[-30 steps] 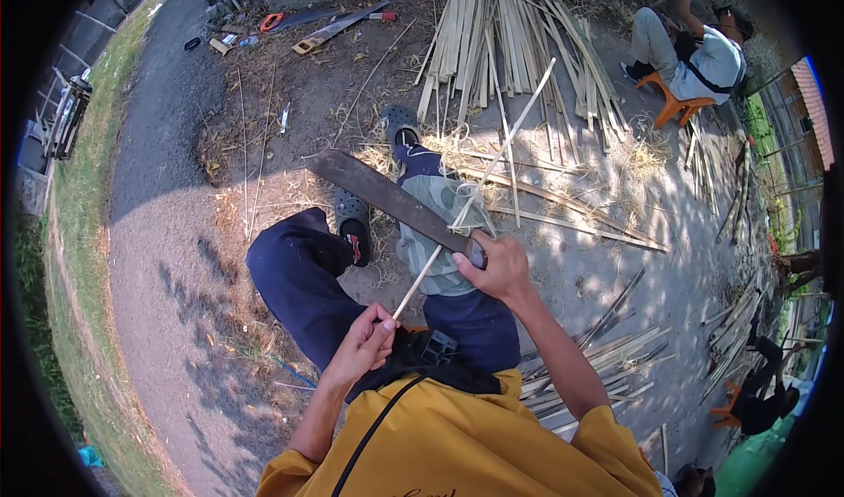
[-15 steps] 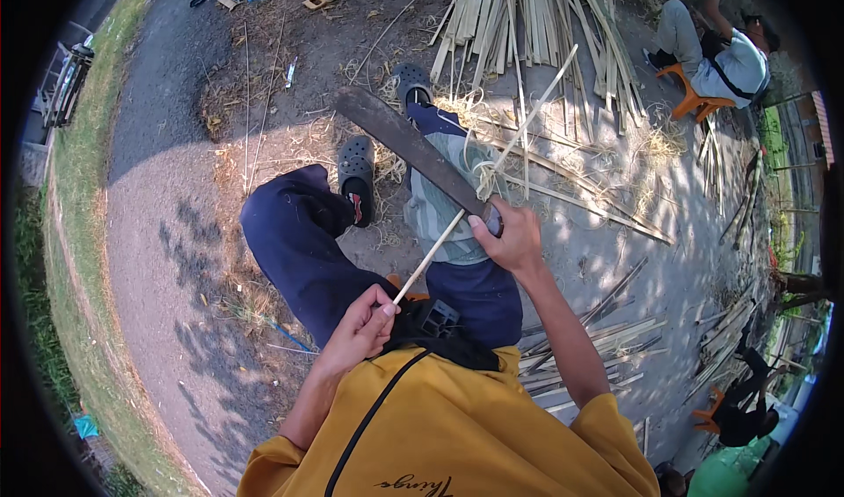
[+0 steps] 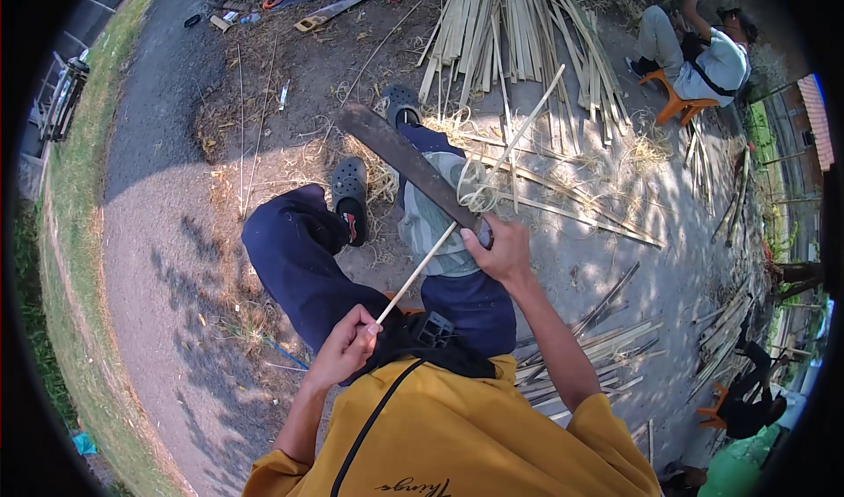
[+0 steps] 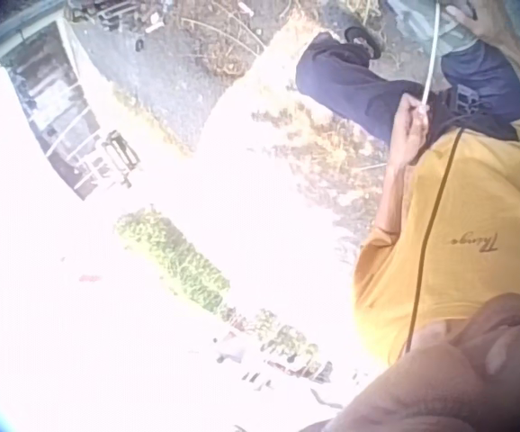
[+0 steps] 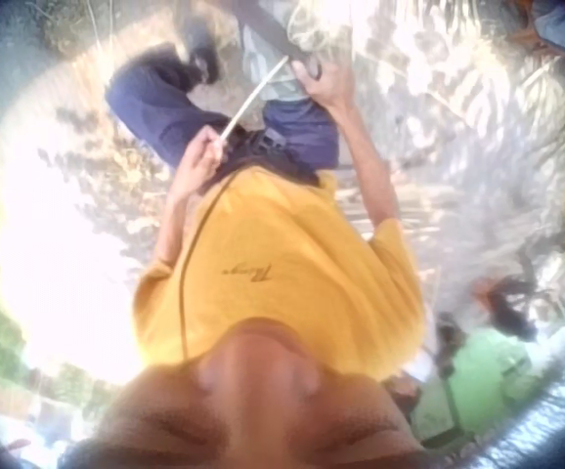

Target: The person shaves a thin bamboo stick using a machete, then holds and bends the stick with both hands.

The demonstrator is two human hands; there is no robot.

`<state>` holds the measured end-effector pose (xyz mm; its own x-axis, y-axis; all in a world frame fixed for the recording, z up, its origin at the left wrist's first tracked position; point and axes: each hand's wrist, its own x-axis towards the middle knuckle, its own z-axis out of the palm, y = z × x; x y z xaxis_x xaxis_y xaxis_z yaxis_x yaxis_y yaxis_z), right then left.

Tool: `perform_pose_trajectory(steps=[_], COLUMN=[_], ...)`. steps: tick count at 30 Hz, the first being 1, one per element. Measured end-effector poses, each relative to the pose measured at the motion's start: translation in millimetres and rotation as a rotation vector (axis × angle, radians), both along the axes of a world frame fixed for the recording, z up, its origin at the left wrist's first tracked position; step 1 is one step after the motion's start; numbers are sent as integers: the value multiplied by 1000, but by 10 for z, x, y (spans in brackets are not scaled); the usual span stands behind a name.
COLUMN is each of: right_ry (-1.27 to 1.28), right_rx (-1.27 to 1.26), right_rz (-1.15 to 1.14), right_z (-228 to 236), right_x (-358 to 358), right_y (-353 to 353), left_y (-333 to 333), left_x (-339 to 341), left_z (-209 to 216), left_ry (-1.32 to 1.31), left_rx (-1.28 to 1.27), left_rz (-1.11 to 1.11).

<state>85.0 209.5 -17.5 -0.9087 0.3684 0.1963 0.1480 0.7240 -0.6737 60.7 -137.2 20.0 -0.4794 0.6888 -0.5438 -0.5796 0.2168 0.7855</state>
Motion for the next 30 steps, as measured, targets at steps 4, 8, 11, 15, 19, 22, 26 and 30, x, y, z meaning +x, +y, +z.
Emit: perform_pose_trajectory(steps=[4, 8, 11, 15, 19, 22, 26, 30], right_ry=[-73, -33, -12, -22, -10, -12, -50, -76], right_rx=[16, 27, 44, 59, 30, 79, 56, -49], right_rz=[-5, -38, -43, -70, -74, -17, 27, 14], right_z=[-20, 5, -20, -40, -81, -63, 18, -49], right_x=[-35, 6, 4, -1, 29, 74, 6, 53], right_y=[-27, -50, -81, -89, -54, -36, -12, 88], left_y=[-9, 269, 684, 1075, 1269, 1523, 1647, 1290], left_x=[-233, -319, -337, -465, -518, -563, -606, -411], left_z=[-29, 259, 334, 207, -105, -108, -423, -241], left_ry=[204, 622, 670, 392, 423, 461, 628, 524], left_rx=[-160, -448, -345, -153, -54, -53, -34, -106], left_rz=[-134, -224, -112, -130, -58, -7, 139, 102])
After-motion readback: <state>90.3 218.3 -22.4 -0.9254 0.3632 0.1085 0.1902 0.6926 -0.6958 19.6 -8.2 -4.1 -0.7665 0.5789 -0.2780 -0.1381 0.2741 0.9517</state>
